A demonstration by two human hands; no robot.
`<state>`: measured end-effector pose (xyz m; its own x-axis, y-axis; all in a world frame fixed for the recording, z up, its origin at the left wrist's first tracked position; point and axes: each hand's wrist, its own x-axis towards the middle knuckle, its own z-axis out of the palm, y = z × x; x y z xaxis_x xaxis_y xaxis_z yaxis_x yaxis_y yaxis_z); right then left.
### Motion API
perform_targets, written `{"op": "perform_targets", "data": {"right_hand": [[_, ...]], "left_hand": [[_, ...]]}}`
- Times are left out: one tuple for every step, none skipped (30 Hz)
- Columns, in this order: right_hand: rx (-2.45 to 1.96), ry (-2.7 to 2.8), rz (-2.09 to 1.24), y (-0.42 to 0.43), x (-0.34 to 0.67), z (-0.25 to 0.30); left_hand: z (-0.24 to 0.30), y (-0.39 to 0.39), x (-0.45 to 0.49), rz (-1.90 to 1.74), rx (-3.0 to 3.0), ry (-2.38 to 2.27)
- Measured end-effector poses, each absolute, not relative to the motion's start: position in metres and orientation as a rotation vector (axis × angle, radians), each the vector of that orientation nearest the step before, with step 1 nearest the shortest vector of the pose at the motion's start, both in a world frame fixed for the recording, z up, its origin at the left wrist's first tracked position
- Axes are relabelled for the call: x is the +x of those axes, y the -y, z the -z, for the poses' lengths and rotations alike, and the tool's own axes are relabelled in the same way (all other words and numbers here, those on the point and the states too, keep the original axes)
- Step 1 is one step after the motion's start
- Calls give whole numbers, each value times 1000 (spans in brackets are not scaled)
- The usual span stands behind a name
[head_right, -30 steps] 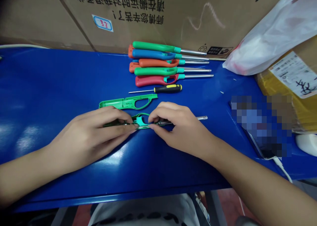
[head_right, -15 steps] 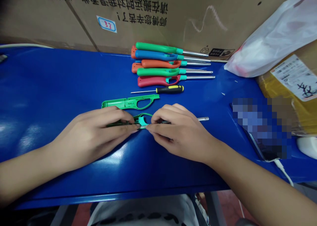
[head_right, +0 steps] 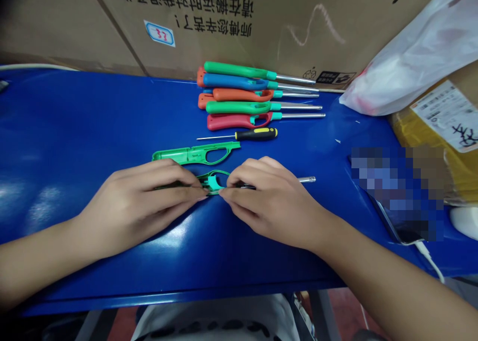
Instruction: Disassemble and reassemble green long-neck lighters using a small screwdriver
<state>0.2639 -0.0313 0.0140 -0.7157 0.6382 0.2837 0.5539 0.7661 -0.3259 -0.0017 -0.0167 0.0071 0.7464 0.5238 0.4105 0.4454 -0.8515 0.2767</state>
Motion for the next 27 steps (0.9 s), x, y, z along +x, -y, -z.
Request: {"op": "perform_targets", "data": {"right_hand": [[-912, 2586, -303, 32, 264, -14], [-912, 2590, -296, 32, 263, -14], [-912, 2592, -287, 32, 263, -14], [-912, 2593, -277, 33, 263, -14], [-913, 2593, -266, 33, 262, -14], [-915, 2594, -258, 33, 262, -14], [-914, 2595, -248, 34, 261, -14], [-909, 2599, -235, 34, 261, -14], [-898, 2603, -221, 34, 261, -15], [-884, 2606, -207, 34, 260, -15], [-873, 2607, -190, 34, 260, -15], [-865, 2606, -171, 34, 260, -15], [-860, 2603, -155, 34, 260, -15], [-859, 2600, -142, 34, 260, -15], [-859, 2596, -129, 34, 259, -15], [-858, 2596, -117, 34, 259, -15], [-857, 2599, -111, 34, 259, -15], [-858, 2602, -110, 34, 258, -15], [-864, 2605, -115, 34, 258, -15], [-868, 2606, -120, 35, 258, -15], [-868, 2608, -124, 35, 258, -15], [-865, 2611, -124, 35, 258, -14], [-862, 2614, -124, 35, 258, -14], [-861, 2617, -124, 35, 258, -13], [-864, 2618, -127, 35, 258, -13], [-868, 2618, -135, 35, 258, -13], [-876, 2612, -152, 35, 259, -13]], "left_hand": [[-7, 17, -2, -731, 2778, -780], [-7, 17, -2, -736, 2773, -780], [-6, 17, -1, -740, 2770, -779], [-6, 17, -1, -742, 2769, -777], [-6, 17, -1, -743, 2768, -772], [-6, 17, -1, -740, 2766, -769], [-6, 17, -1, -739, 2765, -765], [-6, 17, -1, -736, 2764, -764], [-6, 16, -1, -733, 2761, -763], [-6, 16, -1, -728, 2758, -763], [-6, 16, -1, -725, 2756, -764], [-5, 16, -1, -725, 2753, -765], [-5, 16, -1, -725, 2750, -766], [-5, 16, -1, -727, 2747, -766], [-5, 16, -1, -731, 2744, -766], [-5, 15, -1, -733, 2743, -765], [-5, 15, -1, -736, 2744, -763], [-5, 15, 0, -736, 2747, -761], [-5, 15, 0, -737, 2751, -760], [-5, 15, 0, -737, 2756, -760], [-5, 15, 0, -737, 2759, -760], [-5, 15, 0, -738, 2760, -760], [-5, 15, 1, -739, 2760, -758], [-5, 15, 1, -740, 2759, -755], [-4, 15, 0, -743, 2758, -750], [-4, 15, 0, -747, 2755, -746], [-4, 15, 0, -751, 2751, -743]]}}
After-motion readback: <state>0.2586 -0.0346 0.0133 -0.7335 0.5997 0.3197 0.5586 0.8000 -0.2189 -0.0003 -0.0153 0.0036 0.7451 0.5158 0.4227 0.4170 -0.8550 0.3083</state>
